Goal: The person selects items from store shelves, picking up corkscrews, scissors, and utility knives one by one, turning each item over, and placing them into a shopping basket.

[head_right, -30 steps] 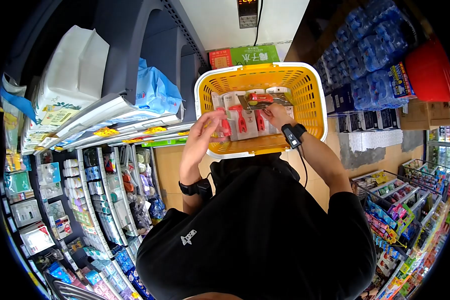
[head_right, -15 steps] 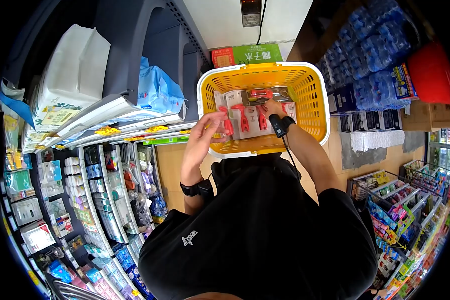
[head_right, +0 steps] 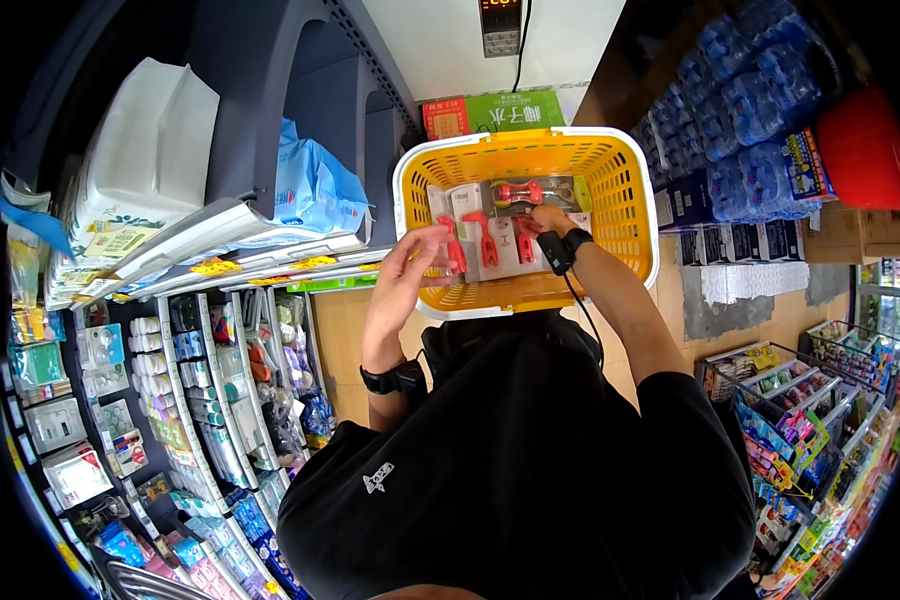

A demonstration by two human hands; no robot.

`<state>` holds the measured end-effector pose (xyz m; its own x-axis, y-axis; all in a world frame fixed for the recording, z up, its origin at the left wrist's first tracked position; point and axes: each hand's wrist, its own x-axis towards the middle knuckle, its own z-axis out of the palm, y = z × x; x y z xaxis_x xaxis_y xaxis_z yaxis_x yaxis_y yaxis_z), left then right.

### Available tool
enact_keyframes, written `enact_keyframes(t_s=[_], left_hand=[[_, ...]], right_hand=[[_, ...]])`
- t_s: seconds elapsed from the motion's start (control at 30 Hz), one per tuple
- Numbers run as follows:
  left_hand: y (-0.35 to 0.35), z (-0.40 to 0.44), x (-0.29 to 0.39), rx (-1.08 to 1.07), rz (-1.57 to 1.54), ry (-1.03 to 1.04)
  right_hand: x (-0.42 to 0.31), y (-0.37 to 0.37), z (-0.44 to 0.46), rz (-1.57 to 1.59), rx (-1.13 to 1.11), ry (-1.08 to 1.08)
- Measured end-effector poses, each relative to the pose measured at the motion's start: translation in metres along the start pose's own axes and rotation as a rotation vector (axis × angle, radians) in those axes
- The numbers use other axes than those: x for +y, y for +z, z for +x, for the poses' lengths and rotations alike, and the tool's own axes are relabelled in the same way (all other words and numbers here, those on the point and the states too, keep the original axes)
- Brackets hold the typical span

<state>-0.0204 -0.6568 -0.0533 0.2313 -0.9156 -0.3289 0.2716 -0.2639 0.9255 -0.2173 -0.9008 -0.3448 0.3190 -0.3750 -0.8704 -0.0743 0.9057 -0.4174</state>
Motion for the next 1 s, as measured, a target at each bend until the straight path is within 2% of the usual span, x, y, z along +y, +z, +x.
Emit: enact_keyframes(t_s=[0.07,0.2,0.27,0.3,0.33,0.4,0.43,0.5,0.53,0.6,0.63,0.73,0.8,1.0], left_hand=[[0.001,0.001,0.002,-0.002,0.008,-0.001],[0.005,0.0,0.006,0.001,0.003,-0.001],[0.008,0.0,0.006,0.013,0.006,0.007],[0.01,0.0,0.006,0.02,0.009,0.017],[0.013,0.0,0.006,0.026,0.007,0.016],[0.019,-0.001,0.007,0.077,-0.034,0.141],[0.023,-0.003,0.011,0.082,-0.034,0.143],[0.032,-0.008,0.021,0.133,-0.103,0.157],[0.035,-0.009,0.021,0.141,-0.103,0.159],[0.044,-0.011,0.02,0.165,-0.082,0.242],[0.05,-0.013,0.022,0.177,-0.082,0.246],[0.068,-0.023,0.026,0.248,-0.069,0.298],[0.078,-0.029,0.02,0.245,-0.102,0.468],[0.109,-0.062,0.012,0.371,-0.181,0.525]], right_hand=[[-0.002,0.0,-0.001,-0.115,0.05,0.123],[-0.016,0.017,-0.061,-0.095,-0.017,0.108],[-0.026,0.018,-0.088,-0.041,-0.251,0.153],[-0.033,0.022,-0.108,-0.045,-0.253,0.156],[-0.04,0.028,-0.134,-0.055,-0.323,0.092],[-0.052,0.032,-0.177,-0.098,-0.445,-0.039],[-0.057,0.036,-0.21,-0.103,-0.449,-0.038],[-0.061,0.046,-0.28,-0.187,-0.433,-0.48],[-0.059,0.041,-0.297,-0.191,-0.439,-0.477],[-0.054,0.026,-0.323,-0.037,-0.504,-0.758],[-0.052,0.024,-0.336,-0.042,-0.515,-0.755],[-0.04,0.011,-0.357,0.013,-0.542,-1.0],[-0.032,0.005,-0.366,0.016,-0.581,-0.974],[-0.015,-0.005,-0.376,-0.093,-0.731,-0.964]])
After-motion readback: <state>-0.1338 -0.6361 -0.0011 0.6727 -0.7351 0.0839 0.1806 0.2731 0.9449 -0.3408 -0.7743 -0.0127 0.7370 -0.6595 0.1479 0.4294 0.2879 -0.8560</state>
